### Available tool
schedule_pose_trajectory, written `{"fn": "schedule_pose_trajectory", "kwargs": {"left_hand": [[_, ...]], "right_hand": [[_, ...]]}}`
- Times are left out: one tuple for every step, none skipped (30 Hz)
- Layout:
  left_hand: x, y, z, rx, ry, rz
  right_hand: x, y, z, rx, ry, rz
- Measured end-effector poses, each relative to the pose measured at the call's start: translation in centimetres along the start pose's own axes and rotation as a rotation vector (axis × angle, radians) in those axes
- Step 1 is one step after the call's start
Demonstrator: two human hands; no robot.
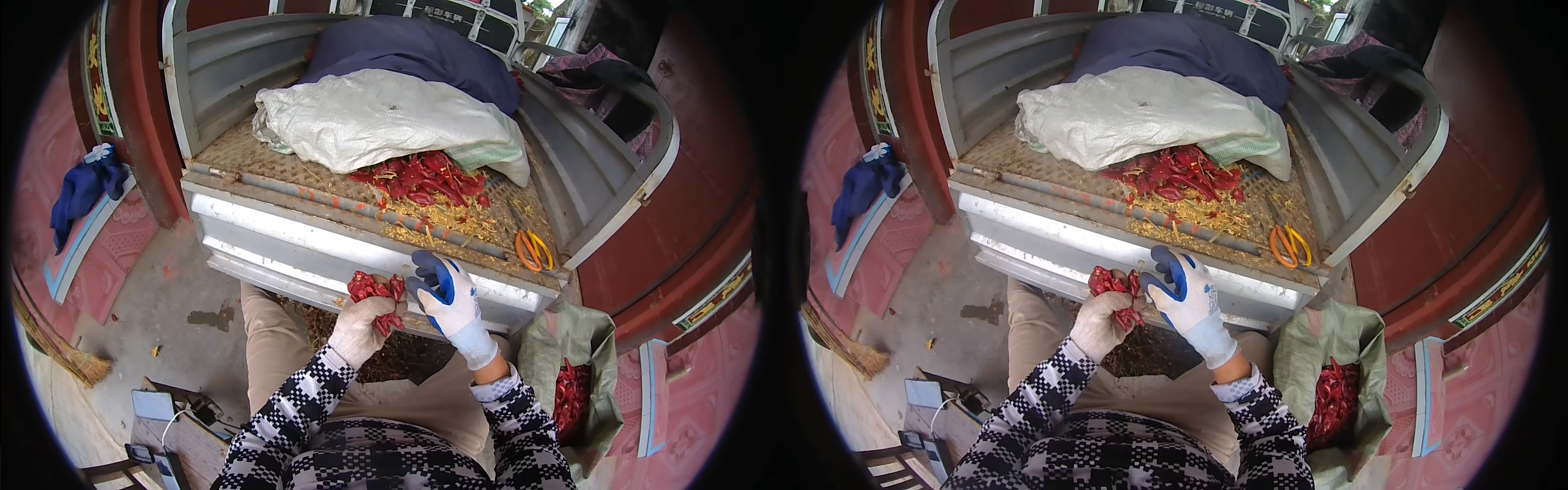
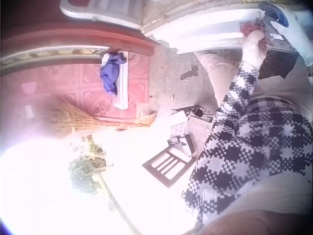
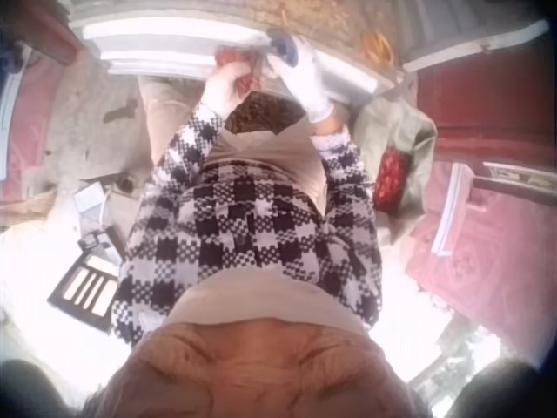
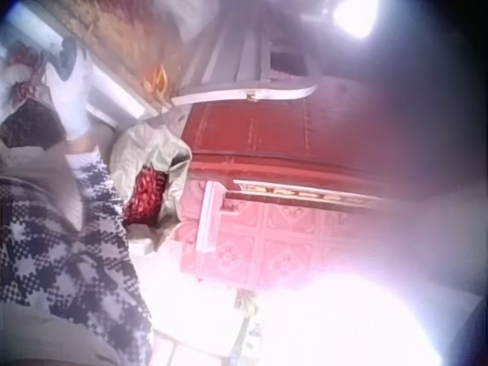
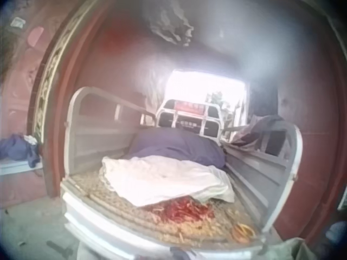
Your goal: The person uses scissors to trim the stems off red chili peppers one by one. They hold each pepper in their left hand and cut the stem with their right hand, dropping the trimmed peppers onto a mat in the back of a vehicle.
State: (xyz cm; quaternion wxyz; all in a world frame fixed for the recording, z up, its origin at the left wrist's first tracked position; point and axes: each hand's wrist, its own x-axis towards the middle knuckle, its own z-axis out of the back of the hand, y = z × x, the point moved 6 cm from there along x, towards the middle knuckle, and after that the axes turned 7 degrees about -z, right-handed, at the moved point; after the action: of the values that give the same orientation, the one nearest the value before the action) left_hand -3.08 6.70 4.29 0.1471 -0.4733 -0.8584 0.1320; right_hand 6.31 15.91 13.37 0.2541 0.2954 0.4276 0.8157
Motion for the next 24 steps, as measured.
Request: {"fn": "schedule_pose_trajectory", "kwargs": {"left_hand": [[0.0,0.2,0.0,0.021,0.001,0.018],[-0.1,0.4,0.2,0.042,0.001,0.037],[-0.1,0.6,0.2,0.063,0.002,0.056],[-0.1,0.3,-0.1,0.063,-0.073,0.015],[-0.1,0.3,0.1,0.074,-0.067,0.016],[-0.2,0.4,0.3,0.084,-0.060,0.017],[-0.4,0.4,0.4,0.095,-0.058,0.019],[-0.2,0.3,0.3,0.151,-0.035,0.009],[-0.2,0.3,0.1,0.215,-0.019,0.015],[-0.3,0.2,-1.0,0.277,0.002,0.023],[-0.4,0.2,-1.6,0.340,0.024,0.030],[-0.5,0.3,-1.4,0.421,0.063,0.034],[-0.4,0.4,-0.8,0.438,0.061,0.062],[-0.4,0.4,-0.1,0.455,0.058,0.090],[-0.5,0.5,0.4,0.471,0.055,0.117],[-0.6,0.3,-0.4,0.505,-0.009,0.089],[-0.6,0.5,-0.4,0.475,-0.027,0.103],[-0.7,0.7,-0.3,0.445,-0.044,0.117],[-0.8,0.7,-0.2,0.419,-0.064,0.127],[-0.9,0.7,-0.3,0.442,-0.071,0.123],[-0.9,0.6,-0.4,0.427,-0.070,0.118],[-1.0,0.6,-0.6,0.411,-0.071,0.113],[-1.1,0.6,-0.6,0.395,-0.072,0.109],[-1.1,0.6,-0.6,0.376,-0.079,0.116]], "right_hand": [[0.5,-0.3,-0.4,0.034,0.063,-0.007],[1.0,-0.6,-0.8,0.066,0.122,-0.017],[1.3,-0.6,-1.0,0.036,0.161,0.051],[1.3,-0.1,-1.2,-0.038,0.161,0.138],[1.2,0.4,-1.3,-0.111,0.152,0.226],[0.8,1.2,-1.2,-0.232,0.099,0.335],[0.4,2.0,-1.3,-0.364,0.065,0.428],[-0.1,2.7,-1.5,-0.497,0.016,0.525],[-0.5,3.5,-1.8,-0.621,-0.045,0.619],[-0.9,4.0,-1.7,-0.690,-0.050,0.646],[-0.8,3.8,-1.8,-0.692,-0.049,0.651],[-0.8,3.6,-1.8,-0.693,-0.048,0.655],[-0.8,3.4,-1.8,-0.695,-0.046,0.659],[-0.3,2.6,-1.7,-0.644,-0.014,0.607],[-0.2,2.3,-1.6,-0.616,-0.012,0.600],[0.2,1.3,-1.5,-0.477,0.020,0.491],[0.3,0.1,-1.4,-0.318,0.048,0.360],[0.5,-1.6,-1.4,-0.104,0.066,0.185],[0.6,-2.8,-1.8,0.068,0.113,0.027],[0.7,-3.9,-2.1,0.241,0.133,-0.133],[0.4,-5.1,-2.4,0.449,0.184,-0.342],[0.1,-5.7,-2.7,0.590,0.200,-0.465],[-0.1,-6.2,-3.0,0.731,0.198,-0.591],[0.0,-6.6,-3.2,0.804,0.161,-0.627]]}}
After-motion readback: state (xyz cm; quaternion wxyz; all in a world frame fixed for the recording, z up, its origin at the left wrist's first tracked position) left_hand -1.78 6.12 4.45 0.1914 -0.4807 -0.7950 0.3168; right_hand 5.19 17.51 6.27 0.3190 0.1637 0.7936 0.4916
